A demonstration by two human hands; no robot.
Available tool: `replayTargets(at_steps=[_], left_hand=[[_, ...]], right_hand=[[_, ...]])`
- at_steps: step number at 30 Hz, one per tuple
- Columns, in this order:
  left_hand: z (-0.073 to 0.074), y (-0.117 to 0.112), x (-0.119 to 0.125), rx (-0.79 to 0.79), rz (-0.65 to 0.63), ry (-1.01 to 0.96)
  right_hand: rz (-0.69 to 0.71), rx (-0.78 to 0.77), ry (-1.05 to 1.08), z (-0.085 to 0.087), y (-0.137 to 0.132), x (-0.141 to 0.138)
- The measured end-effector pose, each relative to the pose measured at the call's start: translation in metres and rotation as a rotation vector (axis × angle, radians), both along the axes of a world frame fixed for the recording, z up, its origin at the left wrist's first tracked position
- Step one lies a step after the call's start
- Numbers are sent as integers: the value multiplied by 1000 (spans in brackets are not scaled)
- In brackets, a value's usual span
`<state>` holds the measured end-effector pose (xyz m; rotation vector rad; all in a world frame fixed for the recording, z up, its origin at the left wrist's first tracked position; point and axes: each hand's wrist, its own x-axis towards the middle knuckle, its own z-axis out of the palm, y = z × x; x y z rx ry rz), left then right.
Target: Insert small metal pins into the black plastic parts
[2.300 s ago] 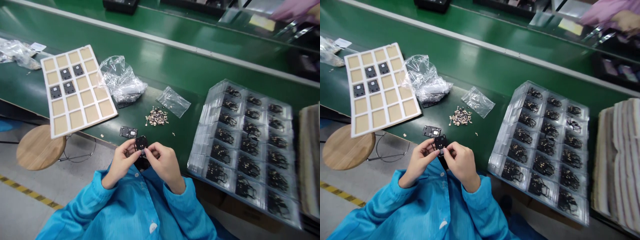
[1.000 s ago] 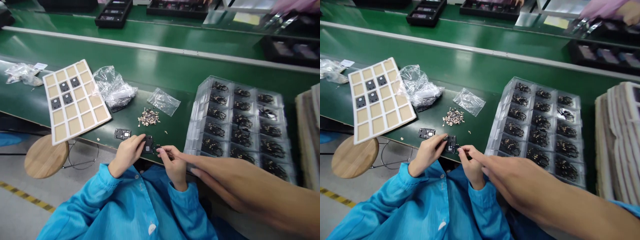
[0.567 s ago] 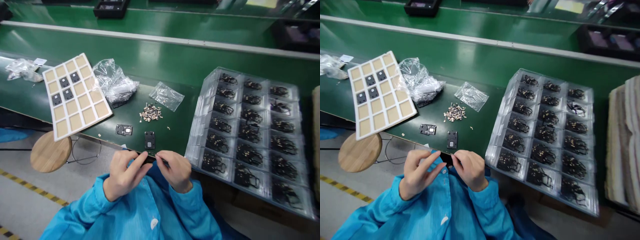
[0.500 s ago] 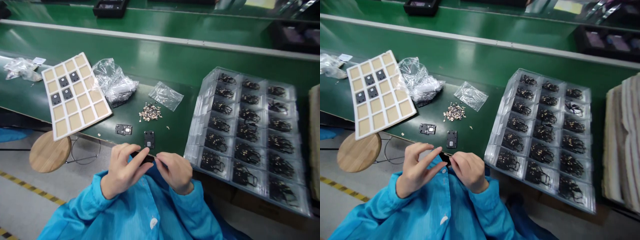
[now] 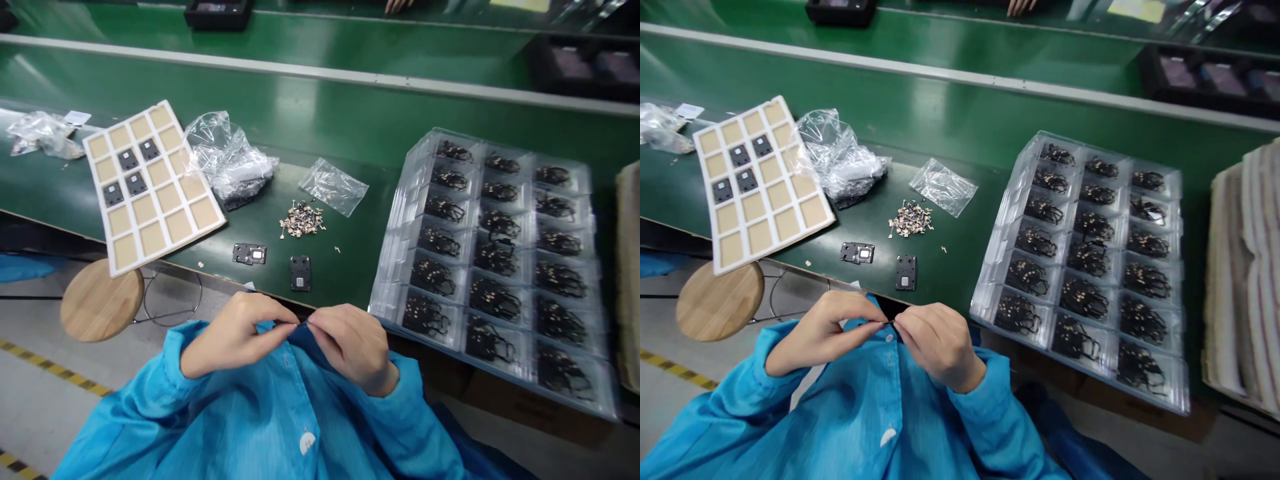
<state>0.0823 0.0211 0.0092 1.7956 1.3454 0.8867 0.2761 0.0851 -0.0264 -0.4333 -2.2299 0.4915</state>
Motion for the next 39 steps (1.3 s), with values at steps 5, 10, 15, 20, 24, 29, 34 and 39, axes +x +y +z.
replayTargets(at_steps=[5, 10, 15, 20, 24, 29, 34, 39], left_hand=[[8, 6, -6, -254, -28, -102], [15, 8, -6, -314, -24, -30], [16, 21, -11, -578, -111, -186], [9, 32, -15, -796, -236, -426], [5, 31, -12, -676, -230, -307], [2, 37, 2, -409, -209, -163], [19, 40, 18, -131, -245, -178], [24, 42, 19, 66, -136, -182]], right_hand=[[28, -20, -1, 4, 1, 0], [23, -22, -7, 8, 1, 0], [62, -11, -11, 12, 2, 3], [79, 49, 78, 20, -4, 8], [119, 18, 113, 24, -14, 15], [52, -46, 174, 20, -24, 24], [-45, -173, 140, 9, -30, 31], [-127, -172, 115, 3, -29, 39]])
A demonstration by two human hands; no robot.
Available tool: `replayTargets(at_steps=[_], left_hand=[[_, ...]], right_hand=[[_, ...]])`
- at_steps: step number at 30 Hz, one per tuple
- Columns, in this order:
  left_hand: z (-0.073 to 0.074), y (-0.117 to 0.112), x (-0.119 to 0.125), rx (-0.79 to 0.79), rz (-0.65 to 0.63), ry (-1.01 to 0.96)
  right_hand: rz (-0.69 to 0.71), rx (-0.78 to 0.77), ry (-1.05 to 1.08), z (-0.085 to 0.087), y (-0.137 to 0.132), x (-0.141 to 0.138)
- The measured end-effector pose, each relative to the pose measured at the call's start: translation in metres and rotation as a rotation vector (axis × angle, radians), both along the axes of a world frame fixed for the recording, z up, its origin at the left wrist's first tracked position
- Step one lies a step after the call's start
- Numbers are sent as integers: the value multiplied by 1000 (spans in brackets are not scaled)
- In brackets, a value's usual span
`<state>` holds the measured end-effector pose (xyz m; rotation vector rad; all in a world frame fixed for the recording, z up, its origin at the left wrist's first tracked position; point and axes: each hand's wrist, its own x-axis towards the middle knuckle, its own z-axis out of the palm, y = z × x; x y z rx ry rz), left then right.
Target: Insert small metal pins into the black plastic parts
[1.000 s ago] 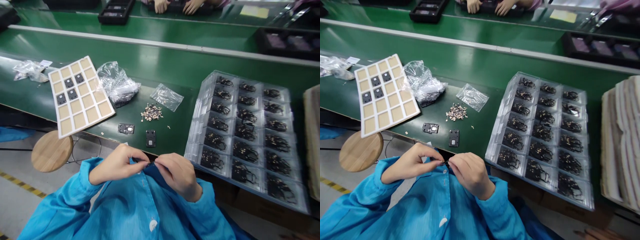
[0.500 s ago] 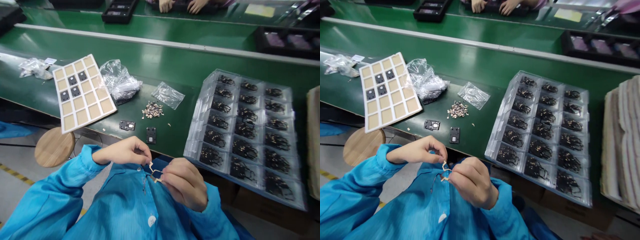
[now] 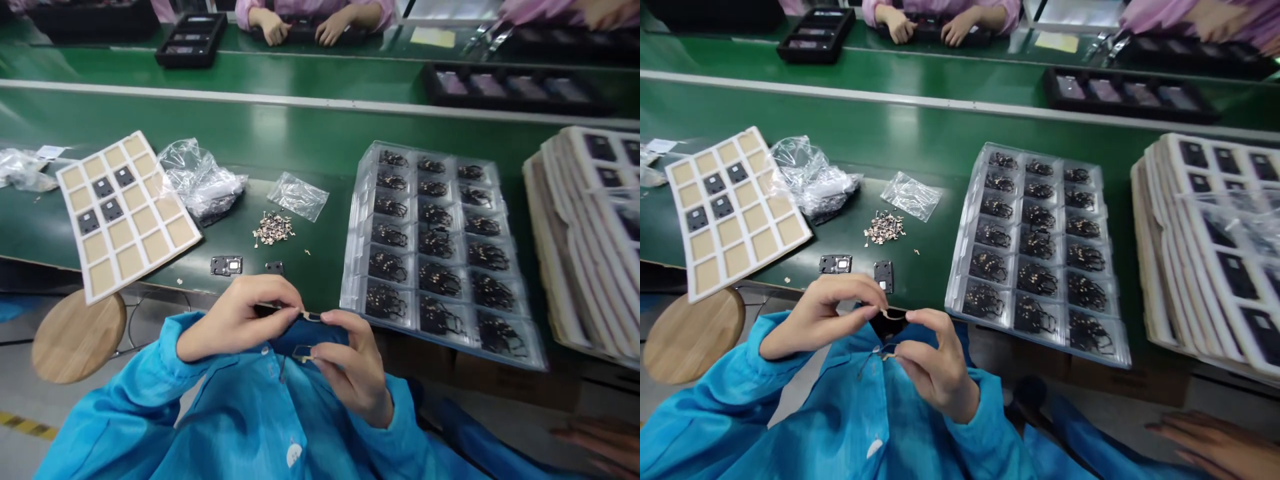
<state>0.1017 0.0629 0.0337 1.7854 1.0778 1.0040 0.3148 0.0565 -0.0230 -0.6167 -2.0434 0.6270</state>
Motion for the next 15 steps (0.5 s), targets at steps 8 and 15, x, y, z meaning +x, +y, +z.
replayTargets(at_steps=[8, 15], left_hand=[[-38, 43, 10, 18, 261, 262], [-33, 0, 21, -978, -253, -486]], right_hand=[[-114, 210, -24, 3, 10, 13], [-22, 461, -13, 8, 19, 14]])
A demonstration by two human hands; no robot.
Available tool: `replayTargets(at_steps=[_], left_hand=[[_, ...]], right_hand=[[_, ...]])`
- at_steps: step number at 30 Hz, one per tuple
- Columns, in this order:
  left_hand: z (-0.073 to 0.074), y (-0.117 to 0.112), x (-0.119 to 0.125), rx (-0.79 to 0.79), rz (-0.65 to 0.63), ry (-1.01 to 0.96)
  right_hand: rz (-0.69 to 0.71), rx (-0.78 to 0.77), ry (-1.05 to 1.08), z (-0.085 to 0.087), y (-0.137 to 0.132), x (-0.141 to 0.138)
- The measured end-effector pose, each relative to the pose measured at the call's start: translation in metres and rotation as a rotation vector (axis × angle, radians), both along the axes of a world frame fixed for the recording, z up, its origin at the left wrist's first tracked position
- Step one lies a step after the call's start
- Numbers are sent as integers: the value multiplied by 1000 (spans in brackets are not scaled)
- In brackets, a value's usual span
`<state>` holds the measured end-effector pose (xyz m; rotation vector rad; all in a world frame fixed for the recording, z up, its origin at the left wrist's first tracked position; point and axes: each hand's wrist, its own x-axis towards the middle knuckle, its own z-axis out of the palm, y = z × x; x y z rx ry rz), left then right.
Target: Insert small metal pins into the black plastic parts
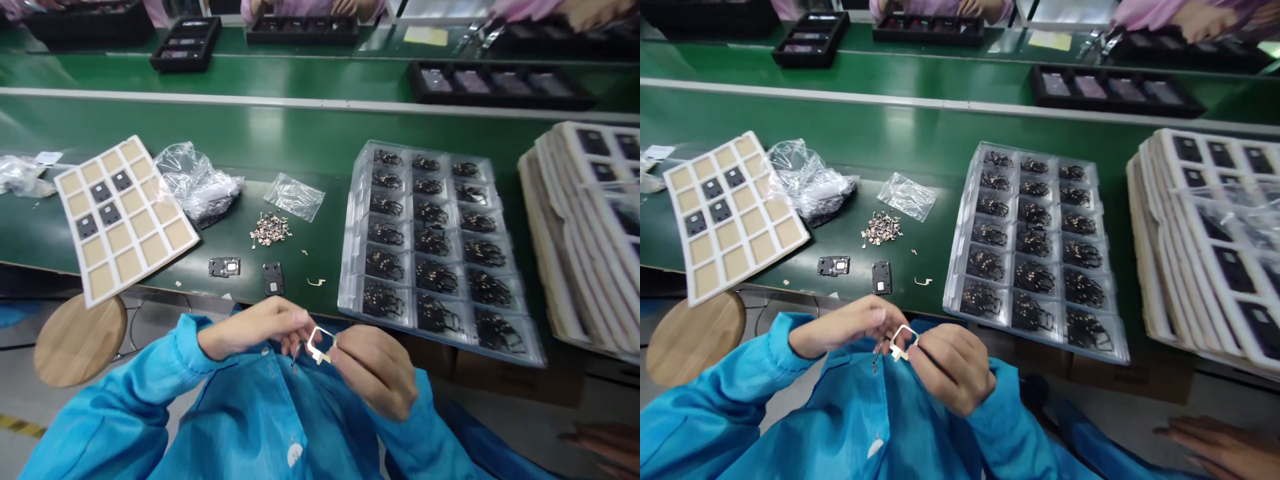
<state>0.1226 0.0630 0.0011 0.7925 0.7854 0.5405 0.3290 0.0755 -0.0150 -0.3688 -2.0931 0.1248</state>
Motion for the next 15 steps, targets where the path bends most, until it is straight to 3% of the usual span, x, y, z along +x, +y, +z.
replayTargets(at_steps=[3, 6, 11, 15], left_hand=[[-1, -13, 1, -159, 19, -67], [-2, -19, 1, -222, 105, -49], [-8, -21, 0, -201, 292, 32], [-13, -22, -1, -120, 346, 90]], right_hand=[[31, 117, -86, 0, 5, -1], [67, 132, -183, 4, 10, -4], [35, 75, -139, 10, 9, -12], [41, 97, -252, 11, 7, -18]])
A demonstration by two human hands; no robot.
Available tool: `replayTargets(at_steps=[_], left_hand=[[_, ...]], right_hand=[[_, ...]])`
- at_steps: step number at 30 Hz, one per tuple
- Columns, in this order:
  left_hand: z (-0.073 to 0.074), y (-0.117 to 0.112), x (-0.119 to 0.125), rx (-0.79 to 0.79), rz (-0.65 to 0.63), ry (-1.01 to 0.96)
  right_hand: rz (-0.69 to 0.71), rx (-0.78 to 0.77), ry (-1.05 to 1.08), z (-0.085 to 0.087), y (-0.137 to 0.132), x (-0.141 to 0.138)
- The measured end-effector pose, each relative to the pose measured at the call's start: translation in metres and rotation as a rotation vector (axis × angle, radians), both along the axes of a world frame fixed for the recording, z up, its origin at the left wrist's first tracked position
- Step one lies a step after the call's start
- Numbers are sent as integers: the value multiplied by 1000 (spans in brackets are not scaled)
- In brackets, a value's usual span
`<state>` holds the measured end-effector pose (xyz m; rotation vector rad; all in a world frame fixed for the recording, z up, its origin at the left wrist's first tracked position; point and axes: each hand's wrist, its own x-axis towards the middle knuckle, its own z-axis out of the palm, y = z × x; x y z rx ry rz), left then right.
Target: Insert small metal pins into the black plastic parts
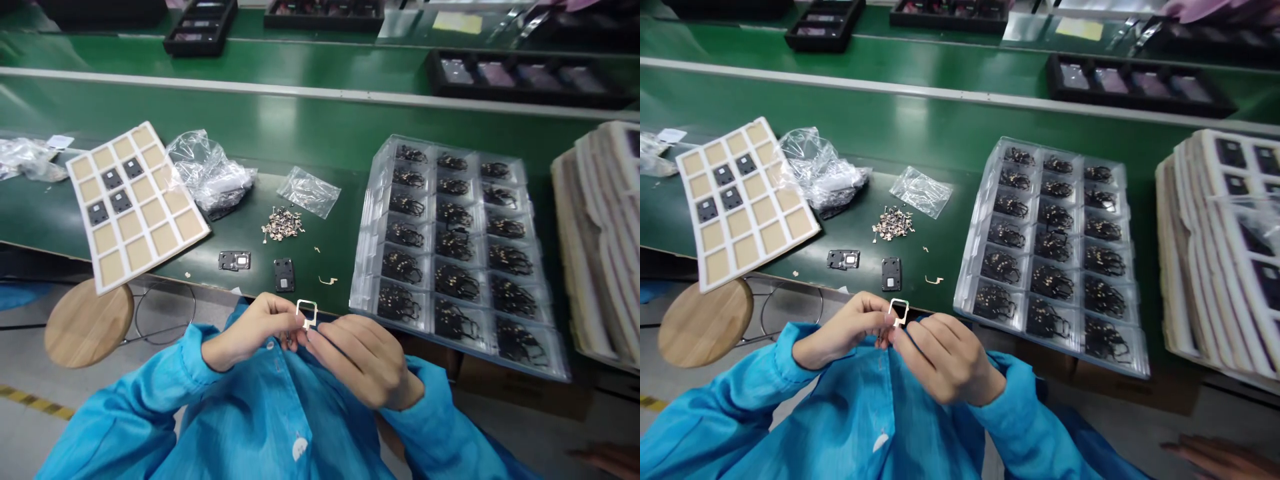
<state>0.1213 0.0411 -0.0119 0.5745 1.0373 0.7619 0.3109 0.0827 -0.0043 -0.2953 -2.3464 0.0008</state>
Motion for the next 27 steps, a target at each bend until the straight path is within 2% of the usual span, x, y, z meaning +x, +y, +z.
replayTargets(at_steps=[14, 20, 22, 27], left_hand=[[-6, 5, 5, 74, 105, 104], [-11, 3, 6, 53, 83, 110], [-14, -1, 4, 37, 70, 104], [-17, -14, -3, -5, 53, 63]], right_hand=[[-123, 105, -183, -3, 1, -11], [-127, 12, -168, 4, 6, -13], [-199, -10, -150, 6, 14, -11], [-562, 40, -274, 6, 44, 1]])
